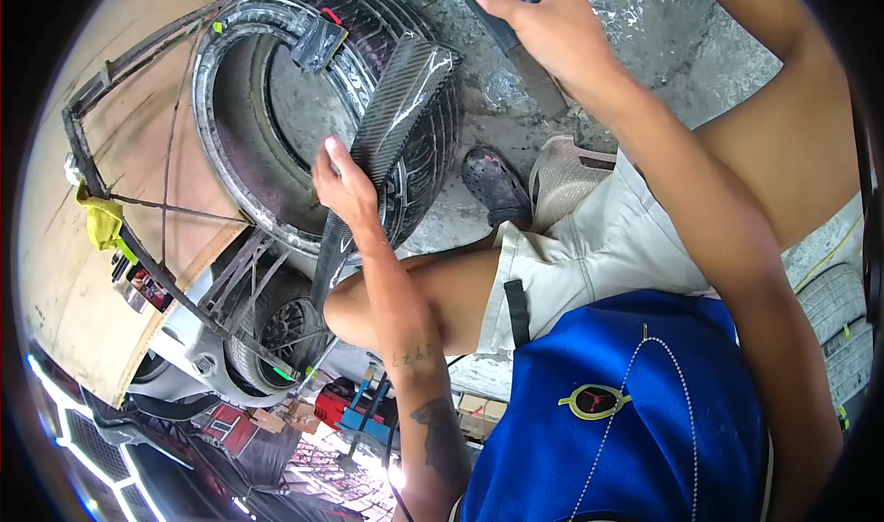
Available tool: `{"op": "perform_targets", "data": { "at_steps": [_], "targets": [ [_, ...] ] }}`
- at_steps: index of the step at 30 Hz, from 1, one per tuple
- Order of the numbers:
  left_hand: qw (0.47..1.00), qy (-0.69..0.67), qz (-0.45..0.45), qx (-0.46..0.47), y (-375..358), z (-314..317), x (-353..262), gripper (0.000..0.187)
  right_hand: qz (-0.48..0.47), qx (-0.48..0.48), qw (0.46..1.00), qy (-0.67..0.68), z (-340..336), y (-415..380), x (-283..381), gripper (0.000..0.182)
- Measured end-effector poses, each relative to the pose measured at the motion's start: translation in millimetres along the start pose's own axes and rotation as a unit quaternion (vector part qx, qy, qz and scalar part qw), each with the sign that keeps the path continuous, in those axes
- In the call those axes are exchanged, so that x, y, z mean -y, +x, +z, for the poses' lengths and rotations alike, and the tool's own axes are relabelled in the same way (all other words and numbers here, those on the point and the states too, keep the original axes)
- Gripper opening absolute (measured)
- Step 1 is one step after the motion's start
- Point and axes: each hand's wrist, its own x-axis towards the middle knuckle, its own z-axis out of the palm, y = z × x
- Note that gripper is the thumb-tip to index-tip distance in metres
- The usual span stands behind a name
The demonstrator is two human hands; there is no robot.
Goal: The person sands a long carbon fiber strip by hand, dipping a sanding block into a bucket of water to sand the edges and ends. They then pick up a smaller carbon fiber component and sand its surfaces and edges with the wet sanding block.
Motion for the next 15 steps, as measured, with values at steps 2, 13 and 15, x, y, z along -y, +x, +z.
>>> {"op": "perform_targets", "data": {
  "at_steps": [2,13,15],
  "targets": [
    [0.967,0.041,0.236,-0.090,-7.8,2.1,-12.9,0.071,-0.032,-0.021,0.998,-0.043,12.8,21.6,-37.2,0.034],
    [0.899,0.148,0.413,0.015,-20.0,32.7,-90.1,0.074,-0.091,0.028,0.953,-0.288,3.2,6.9,-31.9,0.036],
    [0.917,0.106,0.372,0.100,-18.1,4.8,-105.9,0.064,-0.253,0.069,0.911,-0.319,-3.2,-3.8,-36.1,0.056]
  ]
}}
